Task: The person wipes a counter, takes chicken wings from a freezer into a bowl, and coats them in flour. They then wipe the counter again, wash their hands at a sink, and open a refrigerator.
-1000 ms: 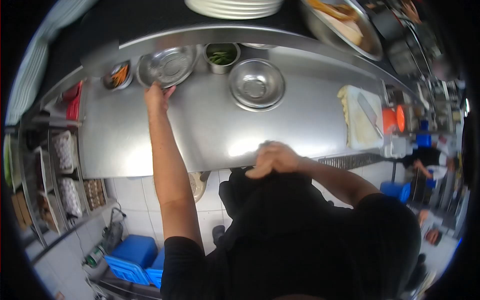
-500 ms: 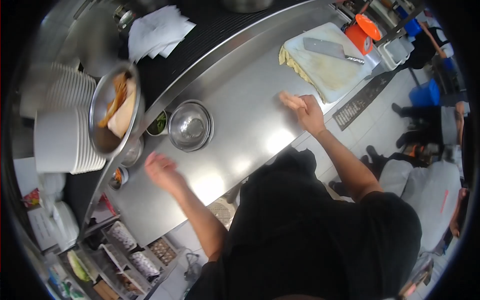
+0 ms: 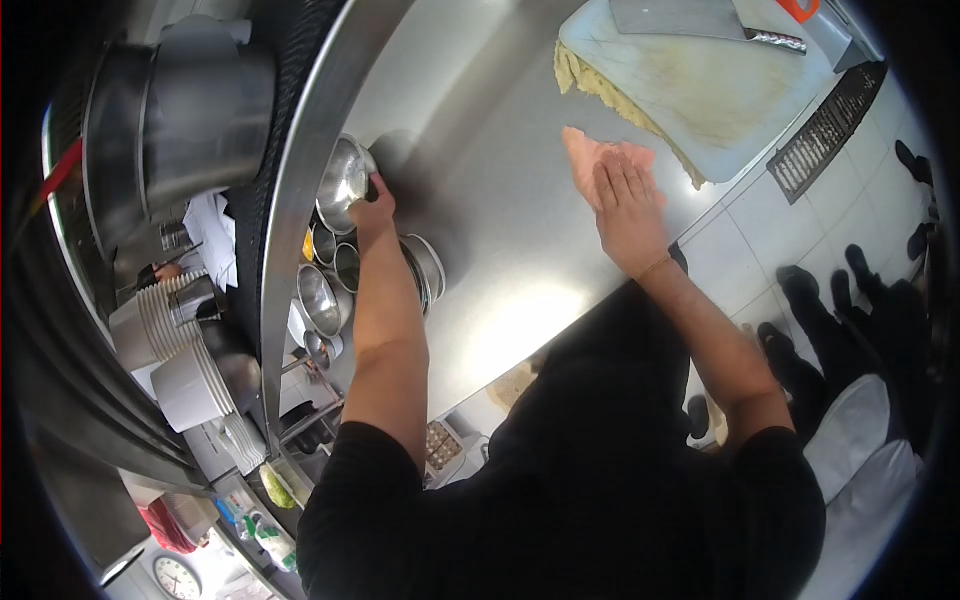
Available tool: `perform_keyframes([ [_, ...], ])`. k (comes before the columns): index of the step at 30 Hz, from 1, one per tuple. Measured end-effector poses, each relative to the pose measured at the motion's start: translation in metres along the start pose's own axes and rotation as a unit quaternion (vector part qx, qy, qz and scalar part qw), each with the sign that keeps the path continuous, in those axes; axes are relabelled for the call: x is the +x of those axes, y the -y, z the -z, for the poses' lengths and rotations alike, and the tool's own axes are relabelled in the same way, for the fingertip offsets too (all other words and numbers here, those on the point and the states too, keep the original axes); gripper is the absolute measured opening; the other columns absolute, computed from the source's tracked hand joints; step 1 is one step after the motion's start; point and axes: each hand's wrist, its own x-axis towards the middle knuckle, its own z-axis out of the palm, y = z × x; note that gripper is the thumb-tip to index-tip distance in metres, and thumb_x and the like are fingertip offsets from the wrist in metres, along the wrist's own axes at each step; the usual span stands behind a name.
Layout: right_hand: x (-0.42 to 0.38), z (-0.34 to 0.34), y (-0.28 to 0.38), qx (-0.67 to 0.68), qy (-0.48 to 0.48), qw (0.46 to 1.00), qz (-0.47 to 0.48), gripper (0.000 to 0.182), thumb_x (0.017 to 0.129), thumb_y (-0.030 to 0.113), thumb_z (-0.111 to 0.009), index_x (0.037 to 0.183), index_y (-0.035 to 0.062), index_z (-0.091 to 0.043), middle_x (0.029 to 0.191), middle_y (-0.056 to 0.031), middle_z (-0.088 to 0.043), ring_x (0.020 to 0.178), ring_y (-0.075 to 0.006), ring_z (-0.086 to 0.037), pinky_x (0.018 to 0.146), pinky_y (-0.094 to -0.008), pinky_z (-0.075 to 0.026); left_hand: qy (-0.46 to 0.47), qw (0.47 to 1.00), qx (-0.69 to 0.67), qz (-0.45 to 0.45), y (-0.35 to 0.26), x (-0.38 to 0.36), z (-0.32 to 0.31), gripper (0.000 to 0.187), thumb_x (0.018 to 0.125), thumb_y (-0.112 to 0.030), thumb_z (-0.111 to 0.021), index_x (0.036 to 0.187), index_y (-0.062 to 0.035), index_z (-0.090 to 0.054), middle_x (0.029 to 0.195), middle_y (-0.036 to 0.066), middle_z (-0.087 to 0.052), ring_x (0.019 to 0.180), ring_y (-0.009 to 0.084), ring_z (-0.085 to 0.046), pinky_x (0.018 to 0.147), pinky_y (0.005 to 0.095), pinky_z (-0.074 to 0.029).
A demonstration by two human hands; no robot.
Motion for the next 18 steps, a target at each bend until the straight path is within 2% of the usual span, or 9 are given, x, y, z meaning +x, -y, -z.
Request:
perform_keyframes([
  [3, 0.016, -0.006, 0.002, 0.020, -0.002, 1.000, 0.003, 0.058, 0.094, 0.015, -0.057, 0.148, -0.0048, -0.047, 0.158, -0.0198, -0.044, 0.151, -0.0347, -0.035, 0.127, -0.0493, -0.023, -0.068, 0.993, 0.012, 0.096, -0.016, -0.015, -0.009, 0.044, 0.107, -0.025, -0.042, 0.143, -0.0022, -0.055, 0.147, 0.026, -0.050, 0.121, 0.0390, -0.061, 0.088, 0.0418, -0.068],
  [4, 0.023, -0.009, 0.006, 0.024, 0.001, 1.000, 0.004, 0.057, 0.094, 0.014, -0.057, 0.147, -0.0045, -0.048, 0.157, -0.0195, -0.045, 0.151, -0.0346, -0.036, 0.127, -0.0490, -0.023, -0.058, 0.994, 0.001, 0.095, -0.015, -0.034, -0.013, 0.044, 0.105, -0.016, -0.040, 0.142, 0.0051, -0.052, 0.139, 0.032, -0.051, 0.114, 0.0392, -0.064, 0.085, 0.0378, -0.069],
  [9, 0.106, -0.061, 0.034, 0.002, -0.017, 1.000, 0.010, 0.057, 0.095, 0.012, -0.055, 0.149, -0.0029, -0.047, 0.159, -0.0176, -0.043, 0.153, -0.0321, -0.031, 0.128, -0.0469, -0.020, 0.150, 0.970, 0.033, 0.189, -0.060, -0.156, -0.010, 0.046, 0.101, -0.008, -0.042, 0.141, 0.0128, -0.046, 0.129, 0.032, -0.056, 0.106, 0.0352, -0.068, 0.086, 0.0383, -0.068],
  [12, 0.190, -0.105, 0.067, -0.040, 0.040, 0.998, 0.003, 0.057, 0.096, 0.014, -0.051, 0.150, -0.0049, -0.045, 0.158, -0.0191, -0.043, 0.153, -0.0346, -0.029, 0.127, -0.0489, -0.019, 0.238, 0.954, 0.078, 0.164, -0.097, -0.233, 0.014, 0.046, 0.099, -0.010, -0.044, 0.137, 0.0163, -0.048, 0.129, 0.035, -0.060, 0.108, 0.0386, -0.069, 0.089, 0.0390, -0.067],
  [13, 0.219, -0.115, 0.080, -0.070, 0.039, 0.997, 0.002, 0.057, 0.096, 0.013, -0.050, 0.150, -0.0060, -0.044, 0.157, -0.0187, -0.044, 0.152, -0.0361, -0.031, 0.127, -0.0505, -0.020, 0.205, 0.963, 0.151, 0.084, -0.110, -0.260, 0.027, 0.046, 0.099, -0.009, -0.044, 0.138, 0.0150, -0.049, 0.127, 0.036, -0.062, 0.109, 0.0397, -0.070, 0.088, 0.0396, -0.067],
  [14, 0.242, -0.130, 0.093, -0.074, 0.016, 0.997, 0.006, 0.057, 0.095, 0.013, -0.051, 0.149, -0.0064, -0.045, 0.156, -0.0203, -0.045, 0.152, -0.0374, -0.031, 0.126, -0.0505, -0.020, 0.199, 0.959, 0.186, 0.081, -0.135, -0.272, 0.053, 0.043, 0.098, -0.006, -0.044, 0.135, 0.0136, -0.052, 0.123, 0.034, -0.066, 0.100, 0.0373, -0.073, 0.084, 0.0384, -0.068],
  [15, 0.268, -0.152, 0.109, -0.077, -0.013, 0.997, 0.012, 0.057, 0.095, 0.013, -0.051, 0.148, -0.0069, -0.046, 0.155, -0.0218, -0.045, 0.152, -0.0386, -0.030, 0.126, -0.0505, -0.019, 0.138, 0.964, 0.222, 0.043, -0.144, -0.300, 0.061, 0.033, 0.096, -0.005, -0.047, 0.123, 0.0103, -0.058, 0.115, 0.030, -0.069, 0.084, 0.0330, -0.076, 0.072, 0.0367, -0.069],
  [17, 0.325, -0.194, 0.134, -0.034, -0.106, 0.993, 0.037, 0.051, 0.093, 0.012, -0.052, 0.141, -0.0073, -0.053, 0.148, -0.0229, -0.051, 0.149, -0.0415, -0.033, 0.125, -0.0492, -0.020, -0.026, 0.956, 0.285, -0.067, -0.158, -0.343, 0.093, 0.008, 0.090, -0.009, -0.059, 0.097, -0.0083, -0.062, 0.086, 0.004, -0.069, 0.062, 0.0232, -0.070, 0.050, 0.0320, -0.064],
  [18, 0.343, -0.201, 0.150, 0.055, -0.133, 0.989, 0.016, 0.048, 0.093, 0.012, -0.052, 0.138, -0.0070, -0.055, 0.146, -0.0223, -0.054, 0.148, -0.0402, -0.037, 0.124, -0.0488, -0.022, -0.004, 0.964, 0.265, -0.037, -0.173, -0.356, 0.120, 0.009, 0.088, -0.007, -0.056, 0.093, -0.0035, -0.062, 0.078, 0.009, -0.069, 0.064, 0.0215, -0.070, 0.054, 0.0287, -0.062],
])
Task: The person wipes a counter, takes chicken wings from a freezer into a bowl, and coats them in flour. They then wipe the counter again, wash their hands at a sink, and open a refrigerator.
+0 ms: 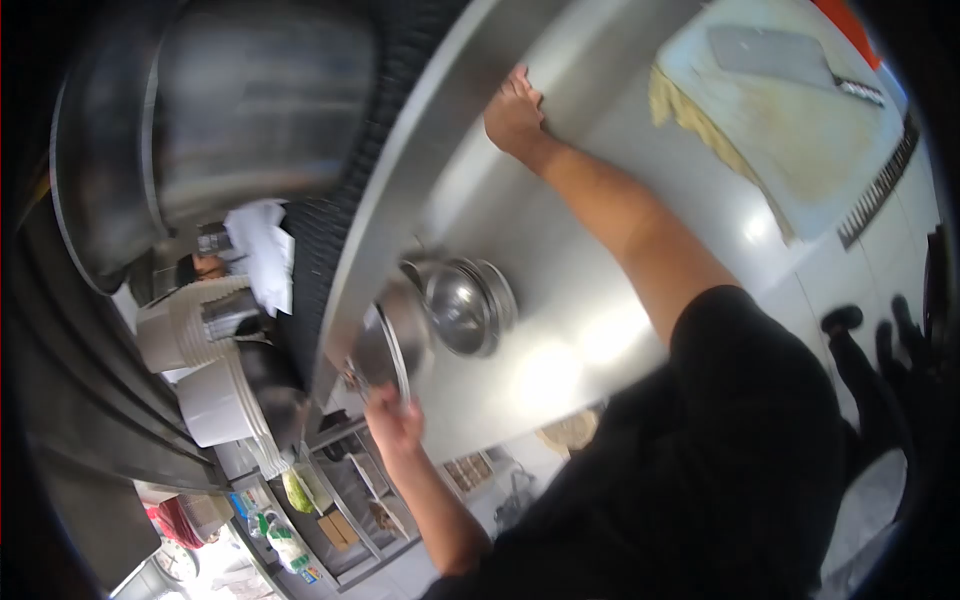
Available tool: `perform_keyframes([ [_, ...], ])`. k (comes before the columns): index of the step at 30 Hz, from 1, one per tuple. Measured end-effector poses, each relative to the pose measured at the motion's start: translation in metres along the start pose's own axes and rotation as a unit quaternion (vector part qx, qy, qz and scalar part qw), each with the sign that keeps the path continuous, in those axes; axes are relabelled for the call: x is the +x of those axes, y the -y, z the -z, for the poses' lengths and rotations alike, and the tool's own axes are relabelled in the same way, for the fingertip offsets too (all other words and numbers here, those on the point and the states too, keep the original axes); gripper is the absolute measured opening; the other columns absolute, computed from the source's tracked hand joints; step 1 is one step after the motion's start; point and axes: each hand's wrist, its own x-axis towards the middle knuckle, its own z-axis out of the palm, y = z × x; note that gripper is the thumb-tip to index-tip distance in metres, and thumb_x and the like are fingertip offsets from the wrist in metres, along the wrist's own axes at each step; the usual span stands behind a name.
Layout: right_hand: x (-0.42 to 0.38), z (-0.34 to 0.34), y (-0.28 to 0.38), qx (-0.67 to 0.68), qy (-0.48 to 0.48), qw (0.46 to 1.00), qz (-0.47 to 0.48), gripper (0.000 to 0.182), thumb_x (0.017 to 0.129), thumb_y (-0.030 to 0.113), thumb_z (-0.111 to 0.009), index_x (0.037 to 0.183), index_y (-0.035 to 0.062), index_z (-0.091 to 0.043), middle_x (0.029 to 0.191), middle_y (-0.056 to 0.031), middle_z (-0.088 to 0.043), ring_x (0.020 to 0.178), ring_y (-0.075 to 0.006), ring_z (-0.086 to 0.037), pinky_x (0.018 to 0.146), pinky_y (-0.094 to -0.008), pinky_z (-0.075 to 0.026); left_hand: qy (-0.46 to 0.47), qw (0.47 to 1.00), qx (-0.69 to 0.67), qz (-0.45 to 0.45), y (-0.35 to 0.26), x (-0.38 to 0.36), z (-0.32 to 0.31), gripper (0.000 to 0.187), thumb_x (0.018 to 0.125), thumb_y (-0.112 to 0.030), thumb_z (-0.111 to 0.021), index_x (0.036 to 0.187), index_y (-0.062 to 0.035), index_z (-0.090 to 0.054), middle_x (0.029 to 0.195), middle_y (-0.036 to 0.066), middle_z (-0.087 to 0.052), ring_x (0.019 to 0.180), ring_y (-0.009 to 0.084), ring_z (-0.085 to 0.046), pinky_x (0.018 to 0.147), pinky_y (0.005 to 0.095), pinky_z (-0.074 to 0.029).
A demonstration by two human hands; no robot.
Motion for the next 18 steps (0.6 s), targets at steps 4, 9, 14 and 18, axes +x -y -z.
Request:
perform_keyframes([
  [4, 0.024, -0.054, 0.037, 0.071, 0.121, 0.990, -0.021, 0.043, 0.092, 0.014, -0.055, 0.131, -0.0020, -0.059, 0.140, -0.0198, -0.057, 0.142, -0.0380, -0.042, 0.120, -0.0484, -0.026, -0.076, 0.996, 0.029, 0.034, 0.016, -0.074, 0.061, 0.023, 0.086, -0.009, -0.054, 0.104, -0.0006, -0.065, 0.086, 0.012, -0.074, 0.063, 0.0209, -0.073, 0.047, 0.0271, -0.061],
  [9, 0.020, -0.113, 0.073, 0.069, 0.289, 0.955, 0.018, 0.036, 0.091, 0.017, -0.058, 0.123, 0.0043, -0.064, 0.132, -0.0166, -0.062, 0.135, -0.0352, -0.048, 0.115, -0.0479, -0.030, -0.148, 0.989, 0.008, 0.017, 0.040, -0.115, 0.056, 0.032, 0.086, -0.012, -0.055, 0.112, 0.0010, -0.067, 0.091, 0.012, -0.075, 0.064, 0.0249, -0.072, 0.044, 0.0315, -0.058],
  [14, -0.021, -0.096, 0.123, 0.099, 0.388, 0.904, 0.151, 0.029, 0.089, 0.019, -0.061, 0.115, 0.0106, -0.070, 0.124, -0.0135, -0.067, 0.128, -0.0325, -0.054, 0.109, -0.0474, -0.034, -0.121, 0.991, -0.038, 0.047, 0.031, -0.103, 0.063, 0.019, 0.089, -0.011, -0.053, 0.085, -0.0006, -0.068, 0.068, 0.012, -0.071, 0.057, 0.0245, -0.070, 0.049, 0.0318, -0.059],
  [18, -0.056, -0.070, 0.163, 0.150, 0.476, 0.838, 0.220, 0.024, 0.088, 0.022, -0.063, 0.109, 0.0156, -0.074, 0.118, -0.0109, -0.070, 0.123, -0.0302, -0.059, 0.105, -0.0470, -0.038, -0.065, 0.994, -0.049, 0.068, 0.022, -0.071, 0.072, 0.015, 0.090, -0.007, -0.057, 0.099, 0.0013, -0.066, 0.083, 0.012, -0.073, 0.061, 0.0251, -0.071, 0.052, 0.0318, -0.063],
])
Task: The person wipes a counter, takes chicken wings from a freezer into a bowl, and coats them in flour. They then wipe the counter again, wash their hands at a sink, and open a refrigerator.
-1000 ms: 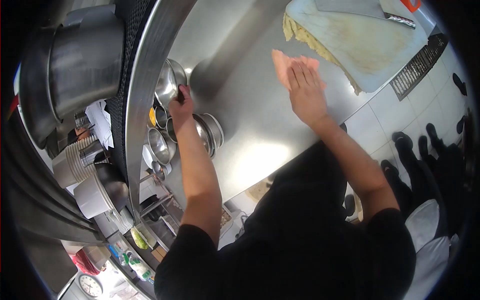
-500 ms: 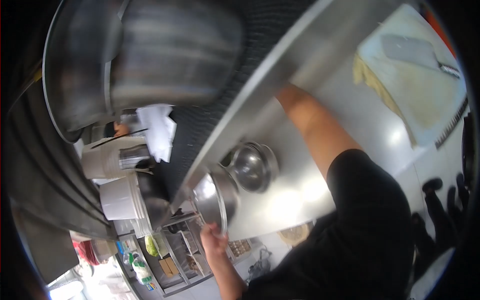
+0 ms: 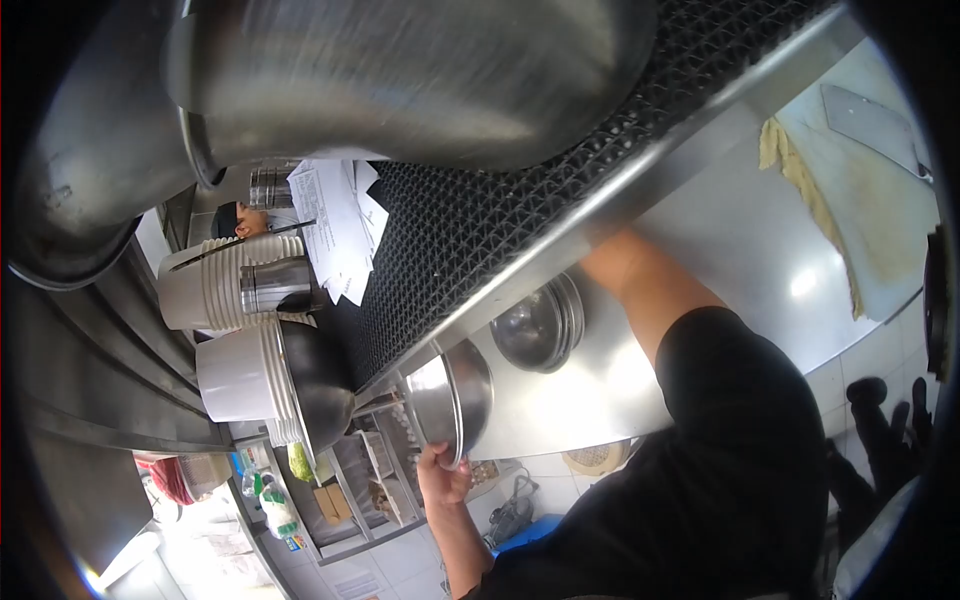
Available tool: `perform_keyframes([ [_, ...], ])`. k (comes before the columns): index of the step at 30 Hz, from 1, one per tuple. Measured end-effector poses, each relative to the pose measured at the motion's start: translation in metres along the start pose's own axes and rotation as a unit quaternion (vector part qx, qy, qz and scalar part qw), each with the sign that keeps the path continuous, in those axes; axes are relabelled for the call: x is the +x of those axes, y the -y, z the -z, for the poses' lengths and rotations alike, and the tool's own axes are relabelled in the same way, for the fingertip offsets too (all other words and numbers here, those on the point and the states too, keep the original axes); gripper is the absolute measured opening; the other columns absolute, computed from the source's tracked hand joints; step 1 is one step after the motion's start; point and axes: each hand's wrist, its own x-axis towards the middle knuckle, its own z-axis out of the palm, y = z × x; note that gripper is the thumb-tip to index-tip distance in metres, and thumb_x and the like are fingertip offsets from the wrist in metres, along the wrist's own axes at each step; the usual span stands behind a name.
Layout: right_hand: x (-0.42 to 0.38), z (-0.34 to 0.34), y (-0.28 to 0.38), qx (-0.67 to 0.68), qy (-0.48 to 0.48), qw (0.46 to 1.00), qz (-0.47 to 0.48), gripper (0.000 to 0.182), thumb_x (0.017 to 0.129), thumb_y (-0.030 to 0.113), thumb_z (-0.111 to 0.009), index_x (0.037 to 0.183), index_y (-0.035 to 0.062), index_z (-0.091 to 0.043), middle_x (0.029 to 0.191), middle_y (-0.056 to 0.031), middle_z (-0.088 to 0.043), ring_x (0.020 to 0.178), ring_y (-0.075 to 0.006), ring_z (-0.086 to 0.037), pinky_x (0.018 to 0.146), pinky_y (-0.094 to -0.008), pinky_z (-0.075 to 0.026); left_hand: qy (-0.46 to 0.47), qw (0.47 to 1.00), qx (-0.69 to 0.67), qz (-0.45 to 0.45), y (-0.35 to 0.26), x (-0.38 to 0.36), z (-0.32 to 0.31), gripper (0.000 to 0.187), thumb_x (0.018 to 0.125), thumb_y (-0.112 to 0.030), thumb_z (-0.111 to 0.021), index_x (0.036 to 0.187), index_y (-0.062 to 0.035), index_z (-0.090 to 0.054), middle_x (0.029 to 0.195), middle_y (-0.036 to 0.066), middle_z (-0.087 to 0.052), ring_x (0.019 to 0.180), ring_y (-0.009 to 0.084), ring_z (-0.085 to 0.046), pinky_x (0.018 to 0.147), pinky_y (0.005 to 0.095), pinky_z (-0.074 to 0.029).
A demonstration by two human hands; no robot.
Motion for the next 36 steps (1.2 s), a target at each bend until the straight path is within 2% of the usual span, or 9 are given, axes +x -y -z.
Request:
perform_keyframes([
  [2, -0.004, -0.003, 0.016, 0.019, 0.046, 0.999, 0.020, 0.022, 0.087, 0.023, -0.064, 0.105, 0.0181, -0.076, 0.115, -0.0097, -0.072, 0.120, -0.0291, -0.061, 0.103, -0.0468, -0.040, 0.023, 1.000, 0.003, -0.008, 0.001, 0.014, -0.014, 0.013, 0.092, -0.010, -0.058, 0.094, 0.0007, -0.066, 0.082, 0.014, -0.073, 0.063, 0.0242, -0.072, 0.054, 0.0310, -0.063],
  [5, -0.011, 0.001, 0.027, 0.049, 0.086, 0.995, 0.032, 0.020, 0.086, 0.024, -0.066, 0.100, 0.0219, -0.080, 0.110, -0.0078, -0.075, 0.116, -0.0275, -0.065, 0.100, -0.0465, -0.042, 0.042, 0.998, 0.030, -0.044, 0.002, 0.032, -0.030, 0.045, 0.092, -0.013, -0.053, 0.124, 0.0180, -0.055, 0.111, 0.036, -0.067, 0.067, 0.0201, -0.068, 0.064, 0.0271, -0.065],
  [10, -0.028, -0.002, 0.013, -0.006, 0.028, 0.995, 0.091, 0.021, 0.080, 0.027, -0.070, 0.097, 0.0274, -0.083, 0.106, -0.0035, -0.078, 0.112, -0.0256, -0.068, 0.096, -0.0454, -0.044, 0.075, 0.994, 0.029, -0.080, 0.005, 0.067, -0.123, 0.040, 0.096, -0.007, -0.048, 0.126, 0.0178, -0.054, 0.119, 0.041, -0.061, 0.089, 0.0286, -0.073, 0.076, 0.0280, -0.067],
  [12, -0.043, -0.003, -0.001, -0.002, 0.006, 0.995, 0.098, 0.025, 0.078, 0.026, -0.070, 0.099, 0.0274, -0.084, 0.108, -0.0029, -0.078, 0.114, -0.0258, -0.068, 0.096, -0.0454, -0.044, 0.145, 0.989, -0.037, 0.009, 0.001, 0.113, -0.129, 0.036, 0.100, -0.007, -0.044, 0.125, 0.0171, -0.054, 0.127, 0.038, -0.059, 0.105, 0.0370, -0.071, 0.084, 0.0294, -0.067],
  [15, -0.107, 0.040, 0.005, 0.074, 0.043, 0.996, 0.017, 0.025, 0.079, 0.025, -0.068, 0.097, 0.0256, -0.084, 0.104, -0.0036, -0.078, 0.111, -0.0251, -0.069, 0.099, -0.0445, -0.042, 0.189, 0.981, -0.048, 0.013, 0.015, 0.137, -0.196, 0.034, 0.105, -0.009, -0.039, 0.121, 0.0171, -0.053, 0.129, 0.033, -0.059, 0.116, 0.0427, -0.065, 0.090, 0.0312, -0.066],
  [21, -0.202, 0.053, -0.050, 0.003, -0.065, 0.998, -0.016, 0.024, 0.082, 0.035, -0.063, 0.086, 0.0217, -0.083, 0.089, 0.0018, -0.077, 0.106, -0.0235, -0.068, 0.101, -0.0398, -0.043, 0.206, 0.978, -0.031, -0.028, 0.045, 0.220, -0.282, 0.035, 0.106, -0.009, -0.039, 0.125, 0.0156, -0.054, 0.124, 0.029, -0.060, 0.127, 0.0503, -0.055, 0.091, 0.0385, -0.068],
  [27, -0.329, 0.069, -0.077, 0.041, -0.211, 0.974, -0.068, 0.027, 0.088, 0.013, -0.054, 0.097, 0.0159, -0.079, 0.120, 0.0003, -0.073, 0.130, -0.0204, -0.055, 0.111, -0.0409, -0.038, 0.186, 0.981, -0.052, -0.005, 0.057, 0.332, -0.320, 0.037, 0.106, -0.010, -0.039, 0.131, 0.0132, -0.055, 0.138, 0.031, -0.053, 0.132, 0.0477, -0.051, 0.090, 0.0385, -0.068],
  [30, -0.362, 0.068, -0.075, 0.024, -0.263, 0.958, -0.111, 0.029, 0.090, 0.012, -0.055, 0.110, 0.0139, -0.076, 0.131, -0.0039, -0.068, 0.136, -0.0227, -0.050, 0.117, -0.0433, -0.035, 0.117, 0.991, -0.051, 0.033, 0.058, 0.322, -0.336, 0.045, 0.109, -0.015, -0.042, 0.144, 0.0140, -0.042, 0.146, 0.034, -0.043, 0.133, 0.0474, -0.051, 0.095, 0.0416, -0.066],
  [36, -0.367, 0.033, -0.049, -0.106, -0.373, 0.909, -0.152, 0.044, 0.090, 0.010, -0.059, 0.134, 0.0142, -0.065, 0.147, -0.0057, -0.057, 0.145, -0.0279, -0.042, 0.124, -0.0485, -0.029, 0.270, 0.962, -0.020, -0.035, 0.059, 0.162, -0.256, 0.080, 0.107, -0.028, -0.059, 0.159, 0.0099, -0.012, 0.153, 0.031, -0.035, 0.135, 0.0434, -0.051, 0.111, 0.0468, -0.053],
])
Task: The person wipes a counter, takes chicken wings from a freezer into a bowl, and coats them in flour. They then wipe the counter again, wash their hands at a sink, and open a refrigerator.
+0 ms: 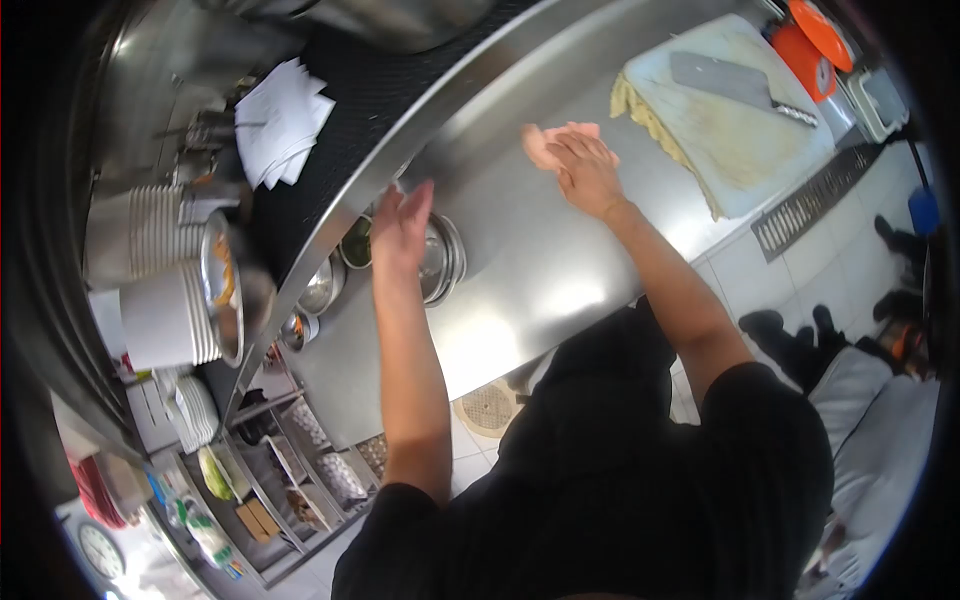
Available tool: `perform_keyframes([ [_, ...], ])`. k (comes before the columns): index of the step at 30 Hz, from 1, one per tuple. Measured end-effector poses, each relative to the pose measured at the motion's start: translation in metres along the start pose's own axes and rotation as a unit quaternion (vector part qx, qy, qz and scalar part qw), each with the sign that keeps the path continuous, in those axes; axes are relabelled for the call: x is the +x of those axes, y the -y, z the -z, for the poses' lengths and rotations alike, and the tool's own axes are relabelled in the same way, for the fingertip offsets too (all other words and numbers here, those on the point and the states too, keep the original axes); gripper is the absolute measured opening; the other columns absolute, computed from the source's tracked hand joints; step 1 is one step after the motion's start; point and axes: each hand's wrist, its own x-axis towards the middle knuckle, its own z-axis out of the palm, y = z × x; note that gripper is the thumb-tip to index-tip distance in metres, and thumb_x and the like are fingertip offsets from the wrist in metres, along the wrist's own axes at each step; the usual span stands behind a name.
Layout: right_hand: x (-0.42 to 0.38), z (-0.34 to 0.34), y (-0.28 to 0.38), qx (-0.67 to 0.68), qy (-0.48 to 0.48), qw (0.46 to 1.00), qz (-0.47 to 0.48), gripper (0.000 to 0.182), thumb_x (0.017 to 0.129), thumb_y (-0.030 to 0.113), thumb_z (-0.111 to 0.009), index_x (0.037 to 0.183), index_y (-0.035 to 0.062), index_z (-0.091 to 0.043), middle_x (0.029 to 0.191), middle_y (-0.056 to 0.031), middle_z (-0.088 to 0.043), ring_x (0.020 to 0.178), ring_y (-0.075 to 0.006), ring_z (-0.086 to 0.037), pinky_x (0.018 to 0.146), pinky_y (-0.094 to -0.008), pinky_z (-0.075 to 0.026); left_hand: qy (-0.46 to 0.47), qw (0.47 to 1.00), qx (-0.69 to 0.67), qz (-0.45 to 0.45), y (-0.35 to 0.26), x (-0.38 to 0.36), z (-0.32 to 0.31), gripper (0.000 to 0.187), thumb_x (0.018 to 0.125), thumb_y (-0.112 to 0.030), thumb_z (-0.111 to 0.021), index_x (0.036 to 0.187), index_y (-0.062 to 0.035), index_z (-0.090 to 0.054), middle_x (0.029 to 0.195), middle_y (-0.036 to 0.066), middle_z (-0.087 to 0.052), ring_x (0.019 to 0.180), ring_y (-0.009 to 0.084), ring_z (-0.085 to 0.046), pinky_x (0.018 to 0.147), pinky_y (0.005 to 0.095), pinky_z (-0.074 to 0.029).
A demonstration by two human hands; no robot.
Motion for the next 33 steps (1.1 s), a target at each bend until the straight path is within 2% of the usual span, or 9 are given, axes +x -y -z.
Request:
perform_keyframes([
  [3, -0.005, -0.012, 0.021, -0.052, 0.023, 0.998, -0.011, 0.051, 0.088, 0.011, -0.063, 0.139, 0.0145, -0.060, 0.151, -0.0089, -0.052, 0.148, -0.0310, -0.038, 0.125, -0.0502, -0.027, -0.145, 0.892, 0.401, -0.152, -0.001, -0.088, 0.058, 0.090, 0.099, -0.034, -0.071, 0.159, 0.0066, -0.019, 0.147, 0.026, -0.046, 0.132, 0.0401, -0.054, 0.107, 0.0455, -0.053],
  [5, -0.011, -0.027, 0.042, -0.062, 0.046, 0.997, 0.016, 0.054, 0.087, 0.011, -0.065, 0.141, 0.0145, -0.058, 0.152, -0.0112, -0.050, 0.150, -0.0329, -0.035, 0.126, -0.0517, -0.026, -0.318, 0.724, 0.583, -0.186, 0.015, -0.110, 0.121, 0.093, 0.095, -0.037, -0.076, 0.160, 0.0040, -0.023, 0.145, 0.024, -0.050, 0.129, 0.0378, -0.056, 0.105, 0.0449, -0.053],
  [8, -0.045, -0.039, 0.089, -0.061, 0.092, 0.990, 0.086, 0.056, 0.087, 0.012, -0.064, 0.142, 0.0129, -0.056, 0.152, -0.0133, -0.048, 0.152, -0.0357, -0.031, 0.126, -0.0544, -0.024, -0.263, 0.891, 0.369, 0.013, 0.025, -0.095, 0.157, 0.091, 0.092, -0.034, -0.078, 0.158, 0.0016, -0.026, 0.143, 0.024, -0.052, 0.123, 0.0348, -0.060, 0.093, 0.0455, -0.059],
  [11, -0.097, -0.044, 0.143, -0.022, 0.108, 0.991, 0.080, 0.059, 0.082, 0.009, -0.066, 0.141, 0.0081, -0.056, 0.150, -0.0141, -0.047, 0.151, -0.0402, -0.031, 0.125, -0.0583, -0.023, -0.162, 0.964, 0.187, 0.095, 0.042, -0.067, 0.166, 0.065, 0.094, -0.023, -0.071, 0.145, 0.0028, -0.040, 0.130, 0.024, -0.062, 0.106, 0.0325, -0.070, 0.071, 0.0427, -0.066],
  [16, -0.157, -0.070, 0.232, 0.145, 0.182, 0.936, 0.266, 0.051, 0.072, -0.003, -0.061, 0.123, -0.0001, -0.064, 0.134, -0.0147, -0.060, 0.132, -0.0357, -0.051, 0.115, -0.0520, -0.037, -0.215, 0.956, 0.194, 0.054, 0.057, -0.063, 0.180, 0.046, 0.093, -0.014, -0.065, 0.133, 0.0029, -0.051, 0.117, 0.021, -0.067, 0.094, 0.0305, -0.073, 0.065, 0.0417, -0.067],
  [20, -0.194, -0.161, 0.258, 0.176, 0.240, 0.868, 0.397, 0.052, 0.071, 0.002, -0.063, 0.123, 0.0037, -0.065, 0.140, -0.0115, -0.057, 0.140, -0.0333, -0.045, 0.122, -0.0502, -0.032, -0.206, 0.957, 0.206, 0.004, 0.053, -0.078, 0.210, 0.041, 0.090, -0.013, -0.064, 0.128, 0.0022, -0.057, 0.108, 0.018, -0.070, 0.084, 0.0251, -0.071, 0.058, 0.0374, -0.062],
  [23, -0.161, -0.133, 0.286, 0.170, 0.402, 0.809, 0.394, 0.051, 0.084, 0.006, -0.061, 0.134, 0.0130, -0.068, 0.151, -0.0081, -0.054, 0.150, -0.0242, -0.039, 0.128, -0.0463, -0.025, -0.247, 0.945, 0.211, -0.048, 0.033, -0.069, 0.250, 0.041, 0.091, -0.013, -0.062, 0.128, 0.0020, -0.058, 0.108, 0.018, -0.070, 0.083, 0.0250, -0.071, 0.058, 0.0382, -0.062],
  [27, -0.162, -0.118, 0.268, 0.183, 0.306, 0.832, 0.425, 0.037, 0.078, 0.005, -0.064, 0.113, 0.0097, -0.074, 0.131, -0.0059, -0.068, 0.128, -0.0271, -0.057, 0.110, -0.0482, -0.041, -0.276, 0.936, 0.218, 0.022, 0.013, -0.128, 0.270, 0.048, 0.094, -0.017, -0.059, 0.138, 0.0019, -0.054, 0.113, 0.019, -0.070, 0.090, 0.0302, -0.073, 0.064, 0.0403, -0.064],
  [33, -0.148, -0.071, 0.181, 0.031, 0.171, 0.948, 0.267, 0.040, 0.076, 0.005, -0.066, 0.114, 0.0155, -0.074, 0.125, -0.0040, -0.067, 0.120, -0.0282, -0.057, 0.099, -0.0501, -0.043, -0.318, 0.816, 0.456, -0.159, -0.012, -0.137, 0.298, 0.059, 0.100, -0.018, -0.056, 0.156, -0.0039, -0.044, 0.118, 0.027, -0.069, 0.093, 0.0325, -0.073, 0.083, 0.0414, -0.058],
])
